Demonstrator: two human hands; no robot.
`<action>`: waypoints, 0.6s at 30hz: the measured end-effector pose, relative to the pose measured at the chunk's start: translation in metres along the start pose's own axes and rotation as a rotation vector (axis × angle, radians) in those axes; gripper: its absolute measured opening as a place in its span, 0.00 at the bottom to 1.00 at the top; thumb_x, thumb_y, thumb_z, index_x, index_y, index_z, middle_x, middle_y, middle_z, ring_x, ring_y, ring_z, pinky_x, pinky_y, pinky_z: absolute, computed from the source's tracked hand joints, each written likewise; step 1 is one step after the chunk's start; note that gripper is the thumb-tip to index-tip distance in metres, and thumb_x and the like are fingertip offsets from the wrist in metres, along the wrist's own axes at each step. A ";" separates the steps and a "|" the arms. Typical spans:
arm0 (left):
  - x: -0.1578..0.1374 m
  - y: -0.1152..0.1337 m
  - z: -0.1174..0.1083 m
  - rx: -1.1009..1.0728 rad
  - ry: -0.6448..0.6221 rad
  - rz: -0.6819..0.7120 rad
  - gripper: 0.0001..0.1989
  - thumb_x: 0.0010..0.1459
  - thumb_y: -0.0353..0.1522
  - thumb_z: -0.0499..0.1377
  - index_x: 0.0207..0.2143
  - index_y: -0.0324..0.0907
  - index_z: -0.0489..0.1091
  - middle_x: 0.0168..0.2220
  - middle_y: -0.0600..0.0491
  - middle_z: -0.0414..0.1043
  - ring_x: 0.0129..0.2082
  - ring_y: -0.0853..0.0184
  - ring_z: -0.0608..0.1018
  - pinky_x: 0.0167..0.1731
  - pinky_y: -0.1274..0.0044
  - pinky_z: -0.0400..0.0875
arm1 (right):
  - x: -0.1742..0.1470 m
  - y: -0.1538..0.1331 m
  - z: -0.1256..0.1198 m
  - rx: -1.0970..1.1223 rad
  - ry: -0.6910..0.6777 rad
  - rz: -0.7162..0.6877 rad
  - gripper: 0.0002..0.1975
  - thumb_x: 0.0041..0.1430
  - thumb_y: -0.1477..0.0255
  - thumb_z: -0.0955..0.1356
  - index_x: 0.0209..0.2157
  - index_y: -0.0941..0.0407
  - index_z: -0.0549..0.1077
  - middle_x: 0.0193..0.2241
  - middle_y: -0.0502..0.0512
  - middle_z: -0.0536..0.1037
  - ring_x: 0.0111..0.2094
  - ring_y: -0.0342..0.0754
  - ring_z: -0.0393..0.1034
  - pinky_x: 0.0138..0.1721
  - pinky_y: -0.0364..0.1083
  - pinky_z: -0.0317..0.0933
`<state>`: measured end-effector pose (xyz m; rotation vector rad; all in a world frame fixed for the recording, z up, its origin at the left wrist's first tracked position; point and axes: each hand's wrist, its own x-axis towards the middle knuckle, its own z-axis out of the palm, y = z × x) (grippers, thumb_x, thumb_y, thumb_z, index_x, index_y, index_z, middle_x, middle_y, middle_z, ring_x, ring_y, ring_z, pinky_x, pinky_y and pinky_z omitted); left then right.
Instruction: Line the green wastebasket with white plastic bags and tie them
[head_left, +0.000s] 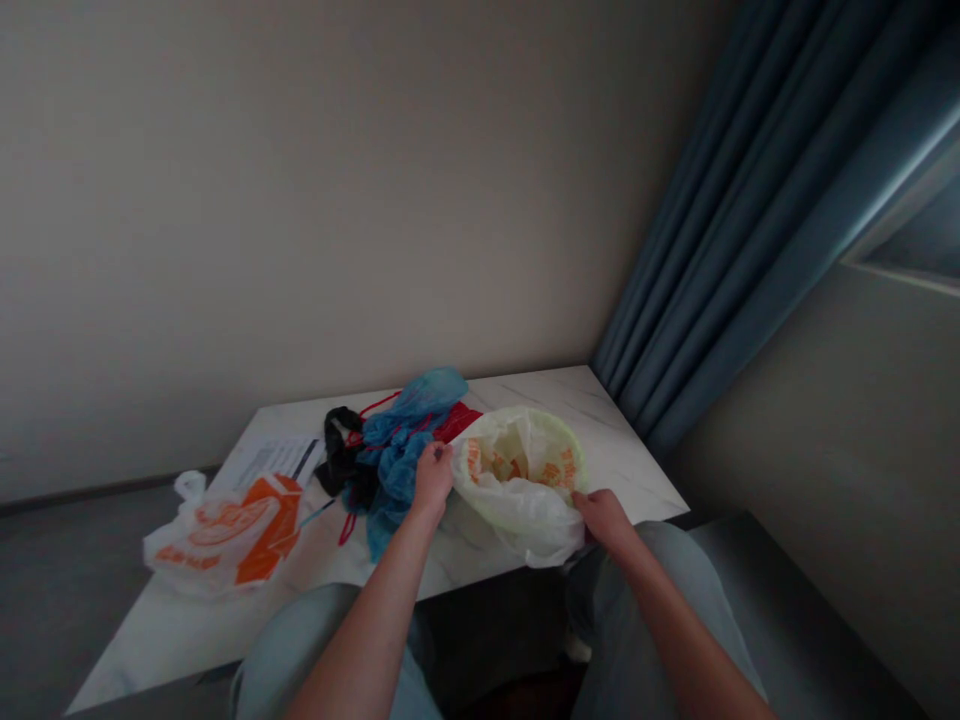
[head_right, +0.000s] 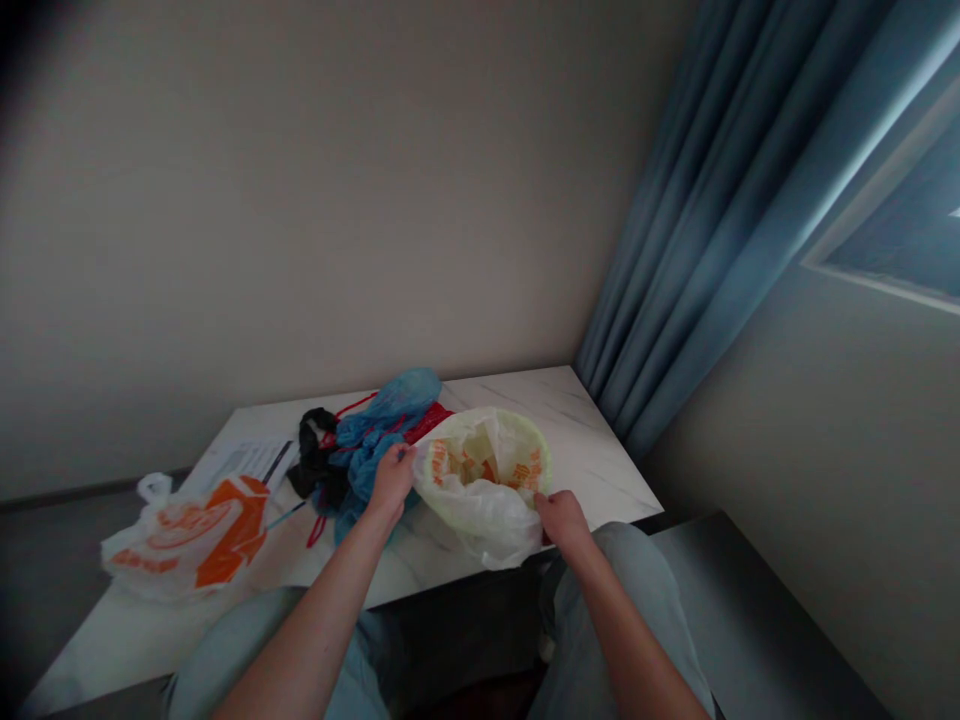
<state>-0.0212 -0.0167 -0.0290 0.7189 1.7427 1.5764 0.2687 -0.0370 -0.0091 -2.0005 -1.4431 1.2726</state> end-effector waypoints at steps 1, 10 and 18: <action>-0.001 0.001 0.001 -0.007 -0.008 -0.011 0.04 0.52 0.32 0.63 0.28 0.43 0.71 0.28 0.54 0.72 0.34 0.65 0.74 0.35 0.78 0.67 | -0.001 0.000 0.000 0.009 -0.002 0.017 0.21 0.61 0.67 0.65 0.14 0.54 0.67 0.11 0.55 0.69 0.15 0.48 0.68 0.19 0.44 0.59; -0.013 0.016 0.004 -0.252 -0.224 -0.366 0.09 0.51 0.33 0.64 0.35 0.40 0.74 0.30 0.50 0.77 0.29 0.65 0.78 0.30 0.76 0.71 | 0.029 0.001 -0.061 0.203 -0.420 0.102 0.33 0.66 0.48 0.56 0.30 0.60 0.76 0.31 0.65 0.82 0.29 0.49 0.77 0.33 0.45 0.66; -0.020 0.023 -0.021 -0.121 -0.437 -0.635 0.10 0.50 0.32 0.68 0.35 0.38 0.77 0.28 0.46 0.78 0.25 0.63 0.78 0.27 0.74 0.73 | 0.083 -0.016 -0.059 0.454 -0.312 0.106 0.12 0.67 0.70 0.61 0.33 0.59 0.72 0.31 0.59 0.79 0.28 0.46 0.73 0.34 0.45 0.66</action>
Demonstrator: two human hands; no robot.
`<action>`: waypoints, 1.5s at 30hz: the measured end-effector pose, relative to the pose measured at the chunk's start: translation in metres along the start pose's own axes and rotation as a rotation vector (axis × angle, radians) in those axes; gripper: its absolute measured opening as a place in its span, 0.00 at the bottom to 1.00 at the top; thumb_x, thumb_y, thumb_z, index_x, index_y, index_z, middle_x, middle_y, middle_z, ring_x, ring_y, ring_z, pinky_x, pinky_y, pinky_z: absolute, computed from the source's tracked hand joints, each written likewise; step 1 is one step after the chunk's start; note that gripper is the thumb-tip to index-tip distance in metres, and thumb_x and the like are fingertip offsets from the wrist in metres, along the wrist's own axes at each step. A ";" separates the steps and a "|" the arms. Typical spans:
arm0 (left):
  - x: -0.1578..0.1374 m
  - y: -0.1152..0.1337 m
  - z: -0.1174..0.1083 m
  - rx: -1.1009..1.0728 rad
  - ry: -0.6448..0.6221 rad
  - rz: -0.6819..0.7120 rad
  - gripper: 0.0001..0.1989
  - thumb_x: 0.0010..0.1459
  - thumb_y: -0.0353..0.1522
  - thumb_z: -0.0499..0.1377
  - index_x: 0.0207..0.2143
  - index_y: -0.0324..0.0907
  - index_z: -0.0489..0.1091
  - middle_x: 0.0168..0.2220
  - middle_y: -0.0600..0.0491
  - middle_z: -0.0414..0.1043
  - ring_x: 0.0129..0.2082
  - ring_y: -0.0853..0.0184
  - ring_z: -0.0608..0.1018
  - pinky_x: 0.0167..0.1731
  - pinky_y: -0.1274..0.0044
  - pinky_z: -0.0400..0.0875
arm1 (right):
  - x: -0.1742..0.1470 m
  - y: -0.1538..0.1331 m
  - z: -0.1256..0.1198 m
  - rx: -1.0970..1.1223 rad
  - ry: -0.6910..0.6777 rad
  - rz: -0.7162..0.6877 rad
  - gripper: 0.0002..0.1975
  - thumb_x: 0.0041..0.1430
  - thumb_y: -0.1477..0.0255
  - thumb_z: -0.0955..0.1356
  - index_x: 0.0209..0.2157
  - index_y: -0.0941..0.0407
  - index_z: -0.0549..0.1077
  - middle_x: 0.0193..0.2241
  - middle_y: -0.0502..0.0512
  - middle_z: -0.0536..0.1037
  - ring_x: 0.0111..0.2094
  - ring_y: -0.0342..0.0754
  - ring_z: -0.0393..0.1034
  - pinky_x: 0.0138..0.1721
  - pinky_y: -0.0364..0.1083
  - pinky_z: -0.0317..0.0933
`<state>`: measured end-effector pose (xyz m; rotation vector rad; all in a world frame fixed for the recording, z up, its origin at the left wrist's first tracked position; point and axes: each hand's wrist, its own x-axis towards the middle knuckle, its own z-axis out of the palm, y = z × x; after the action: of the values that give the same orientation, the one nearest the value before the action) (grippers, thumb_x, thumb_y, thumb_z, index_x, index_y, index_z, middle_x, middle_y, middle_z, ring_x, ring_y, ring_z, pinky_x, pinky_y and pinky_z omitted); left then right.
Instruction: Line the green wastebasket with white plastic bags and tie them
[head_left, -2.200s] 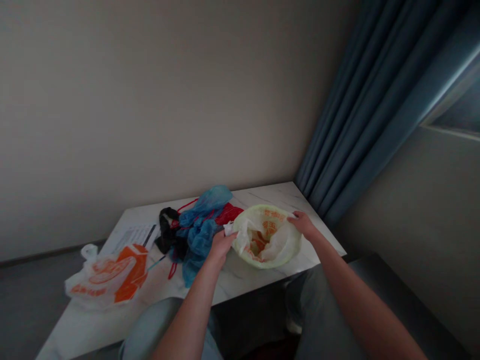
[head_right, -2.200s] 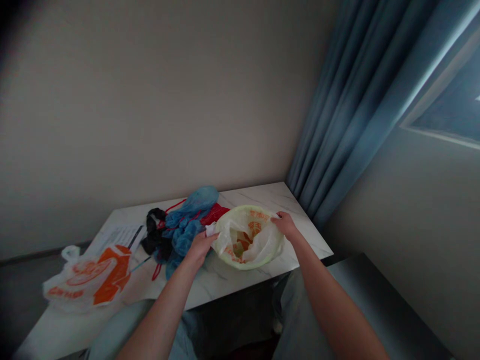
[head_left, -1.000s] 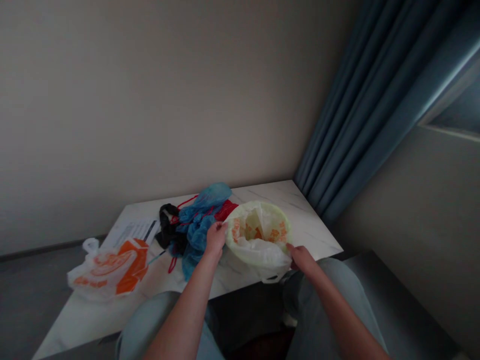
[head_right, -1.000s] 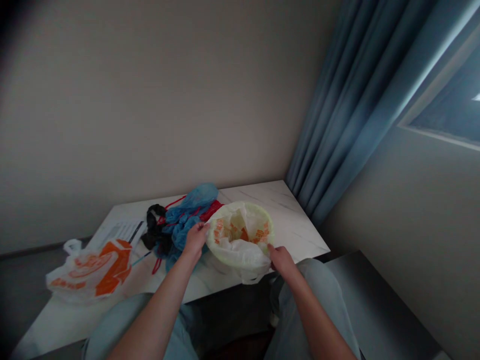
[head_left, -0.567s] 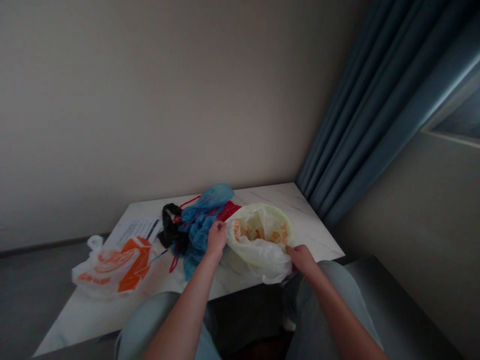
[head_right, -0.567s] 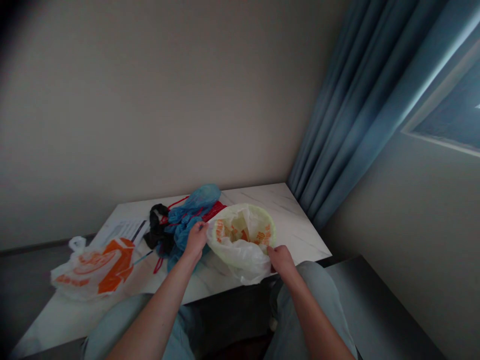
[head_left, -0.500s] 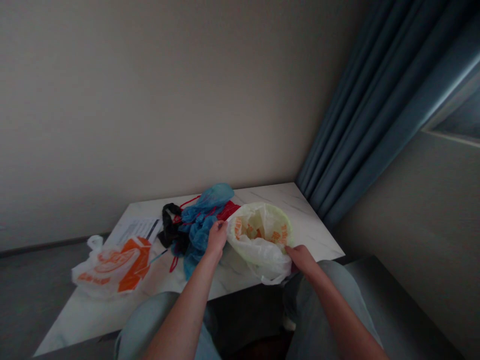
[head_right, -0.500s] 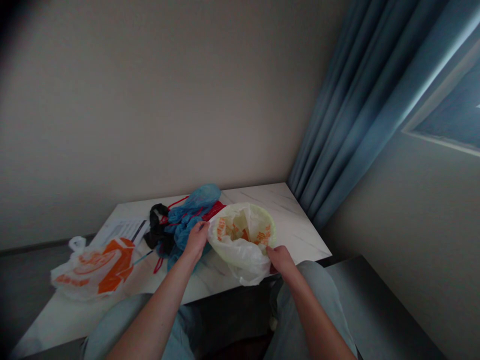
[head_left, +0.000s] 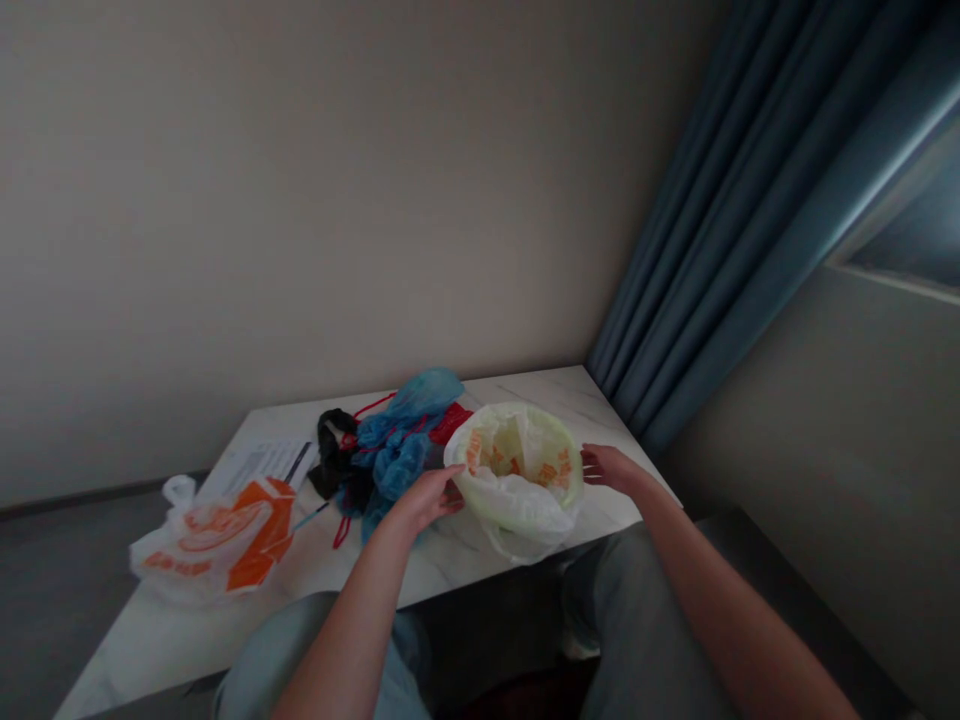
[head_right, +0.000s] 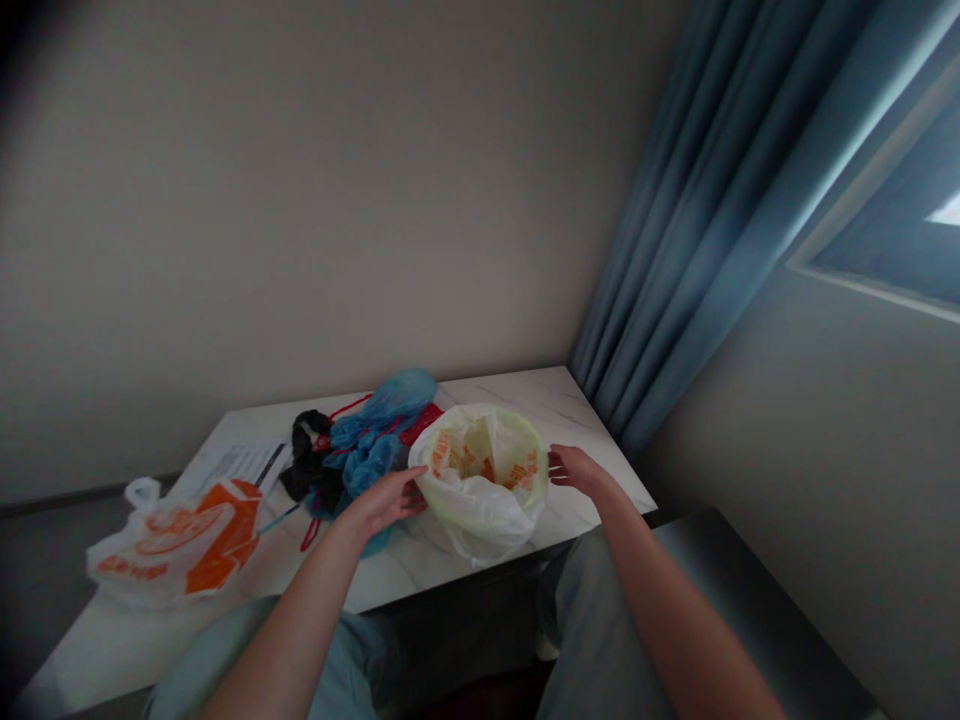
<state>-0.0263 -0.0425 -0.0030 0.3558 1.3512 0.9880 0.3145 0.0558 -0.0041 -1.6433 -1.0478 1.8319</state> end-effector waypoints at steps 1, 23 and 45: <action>-0.002 0.000 -0.002 0.015 -0.024 -0.009 0.11 0.49 0.32 0.69 0.35 0.37 0.77 0.29 0.46 0.78 0.25 0.63 0.78 0.27 0.74 0.74 | 0.003 -0.001 0.002 0.028 -0.052 0.019 0.11 0.66 0.71 0.62 0.33 0.59 0.72 0.30 0.57 0.79 0.28 0.46 0.72 0.35 0.45 0.66; 0.004 -0.007 -0.001 0.113 0.086 0.219 0.08 0.47 0.30 0.70 0.32 0.37 0.78 0.29 0.47 0.79 0.24 0.64 0.77 0.25 0.76 0.70 | -0.003 -0.010 0.009 0.286 -0.277 0.268 0.12 0.67 0.67 0.59 0.36 0.57 0.70 0.35 0.57 0.77 0.37 0.47 0.75 0.45 0.48 0.68; 0.022 -0.009 -0.010 0.395 0.185 0.513 0.09 0.44 0.32 0.70 0.30 0.42 0.75 0.28 0.45 0.78 0.34 0.55 0.81 0.30 0.74 0.72 | 0.001 -0.001 0.036 -0.279 0.389 -0.430 0.05 0.50 0.70 0.68 0.28 0.56 0.67 0.22 0.48 0.70 0.23 0.41 0.62 0.21 0.39 0.52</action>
<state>-0.0335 -0.0344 -0.0262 0.9645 1.6687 1.1890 0.2790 0.0486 -0.0038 -1.6712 -1.3852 1.0793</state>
